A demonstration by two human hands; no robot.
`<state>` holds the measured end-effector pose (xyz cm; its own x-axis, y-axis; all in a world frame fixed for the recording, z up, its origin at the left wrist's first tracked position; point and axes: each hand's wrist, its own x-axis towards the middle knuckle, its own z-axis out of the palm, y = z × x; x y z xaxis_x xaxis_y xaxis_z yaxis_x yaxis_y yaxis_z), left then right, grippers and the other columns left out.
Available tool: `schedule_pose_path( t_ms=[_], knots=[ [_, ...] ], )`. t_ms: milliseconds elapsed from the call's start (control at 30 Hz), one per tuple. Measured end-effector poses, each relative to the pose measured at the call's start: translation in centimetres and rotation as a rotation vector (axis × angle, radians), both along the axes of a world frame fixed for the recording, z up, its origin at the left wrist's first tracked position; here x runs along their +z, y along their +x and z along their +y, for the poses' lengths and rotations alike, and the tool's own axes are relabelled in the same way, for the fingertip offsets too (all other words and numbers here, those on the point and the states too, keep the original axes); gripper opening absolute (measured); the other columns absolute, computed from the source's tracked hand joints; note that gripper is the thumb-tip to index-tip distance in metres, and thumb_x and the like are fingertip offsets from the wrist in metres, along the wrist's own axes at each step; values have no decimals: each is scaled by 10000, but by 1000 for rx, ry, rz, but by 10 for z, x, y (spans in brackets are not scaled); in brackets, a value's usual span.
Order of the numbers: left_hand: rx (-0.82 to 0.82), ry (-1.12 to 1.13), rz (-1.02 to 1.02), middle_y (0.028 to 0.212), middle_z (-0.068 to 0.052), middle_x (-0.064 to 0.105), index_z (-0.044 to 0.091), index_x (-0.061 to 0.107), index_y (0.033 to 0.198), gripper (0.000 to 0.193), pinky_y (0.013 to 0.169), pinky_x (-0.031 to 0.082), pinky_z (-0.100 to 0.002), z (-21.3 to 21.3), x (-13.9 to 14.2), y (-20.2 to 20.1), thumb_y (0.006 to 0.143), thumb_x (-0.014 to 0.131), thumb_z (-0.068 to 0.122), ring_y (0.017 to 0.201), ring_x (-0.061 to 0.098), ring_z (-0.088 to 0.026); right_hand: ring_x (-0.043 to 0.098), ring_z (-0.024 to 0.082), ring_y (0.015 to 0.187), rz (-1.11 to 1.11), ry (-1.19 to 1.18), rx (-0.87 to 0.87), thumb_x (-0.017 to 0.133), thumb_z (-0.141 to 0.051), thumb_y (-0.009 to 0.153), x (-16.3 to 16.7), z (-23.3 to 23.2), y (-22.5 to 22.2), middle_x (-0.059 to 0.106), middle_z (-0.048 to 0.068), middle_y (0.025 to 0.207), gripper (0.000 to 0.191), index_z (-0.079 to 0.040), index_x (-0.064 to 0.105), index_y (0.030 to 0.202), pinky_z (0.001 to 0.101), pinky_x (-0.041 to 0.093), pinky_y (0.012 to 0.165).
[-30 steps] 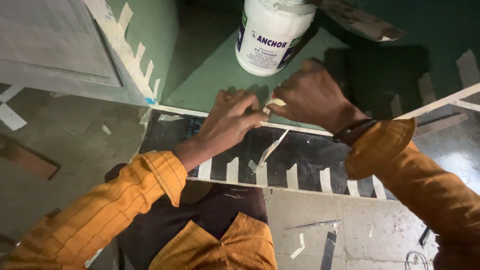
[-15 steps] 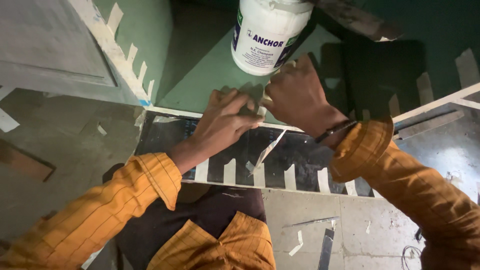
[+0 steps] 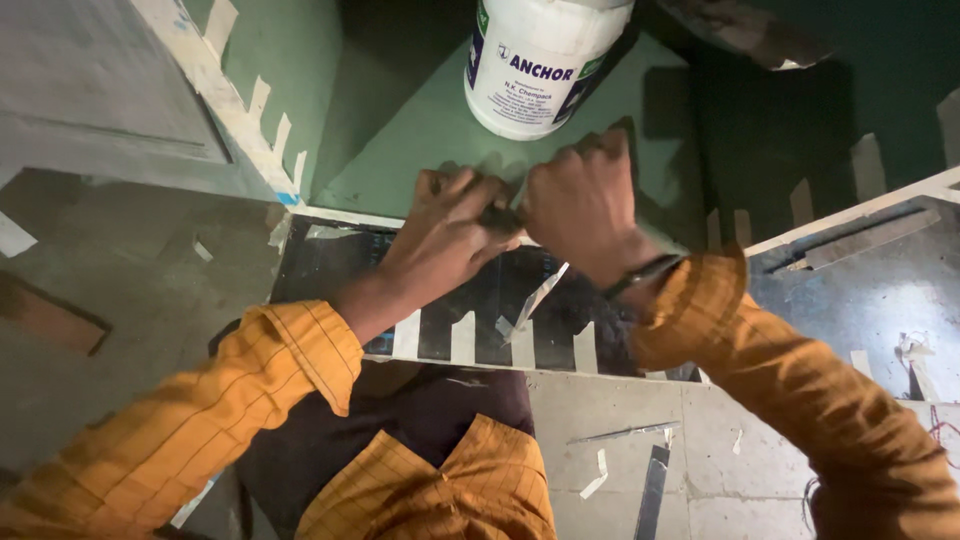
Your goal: The person applies masking tape along the edges of a black laminated panel, tearing pieces from a tape roll by hand and pressing them onto the panel edges. They peel off small tape tabs and work around the panel while seated on the floor.
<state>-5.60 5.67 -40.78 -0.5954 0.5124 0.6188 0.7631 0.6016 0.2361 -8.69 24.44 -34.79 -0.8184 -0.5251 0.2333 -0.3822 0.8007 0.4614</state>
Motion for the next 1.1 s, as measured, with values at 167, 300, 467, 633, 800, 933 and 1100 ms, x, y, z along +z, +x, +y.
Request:
schedule_pose_path(
  t_ms=[167, 300, 467, 633, 800, 933, 1100],
  knots=[
    [3, 8, 50, 1135, 1, 625, 274, 797, 1228, 307, 912, 371, -482, 0, 2, 2, 926, 754, 305, 1139, 534, -234, 689, 294, 787, -45, -150, -118, 668, -259, 850, -15, 16, -17, 731, 105, 831, 167, -158, 766, 760, 518, 410, 955],
    [-26, 16, 2, 1197, -24, 612, 317, 771, 1201, 283, 931, 383, -486, -2, 7, 1, 919, 751, 337, 1137, 515, -240, 707, 261, 715, 323, -130, -149, 650, -385, 870, -3, 47, -15, 742, 71, 818, 210, -252, 773, 763, 498, 486, 774],
    [12, -85, 39, 1383, -60, 550, 316, 707, 1328, 455, 932, 372, -512, -2, 16, -4, 886, 766, 403, 1204, 479, -283, 665, 274, 587, 175, -471, -102, 723, -360, 1011, 29, 70, 30, 745, 109, 777, 251, -145, 829, 937, 413, 525, 624],
    [62, -147, 44, 1455, -104, 491, 281, 633, 1395, 685, 930, 340, -561, 1, 20, -12, 778, 803, 526, 1210, 443, -343, 661, 234, 592, 68, -593, 66, 792, -234, 1010, 46, 73, 84, 799, 84, 930, 172, -101, 803, 901, 341, 503, 613],
    [-32, -58, -21, 1444, -77, 511, 245, 696, 1311, 600, 972, 318, -548, 0, 18, -16, 784, 817, 504, 1219, 452, -295, 716, 231, 768, 81, -708, 43, 804, -231, 1017, 34, 91, 114, 771, 97, 1007, 167, -71, 791, 1063, 313, 527, 708],
    [-96, -108, 62, 1250, 26, 604, 229, 778, 1117, 363, 1008, 312, -522, -1, 16, -18, 834, 828, 451, 1198, 512, -209, 737, 218, 820, 2, -784, -51, 773, -205, 1010, 13, 115, 127, 774, 82, 982, 139, -76, 790, 1059, 334, 524, 753],
    [-66, -118, 101, 1159, 32, 633, 160, 762, 1158, 417, 1002, 315, -495, -4, 12, -19, 832, 853, 403, 1126, 550, -180, 716, 248, 981, 71, -795, -67, 796, -175, 968, -16, 114, 144, 763, 83, 1080, 153, -79, 769, 1084, 376, 512, 919]
  ],
)
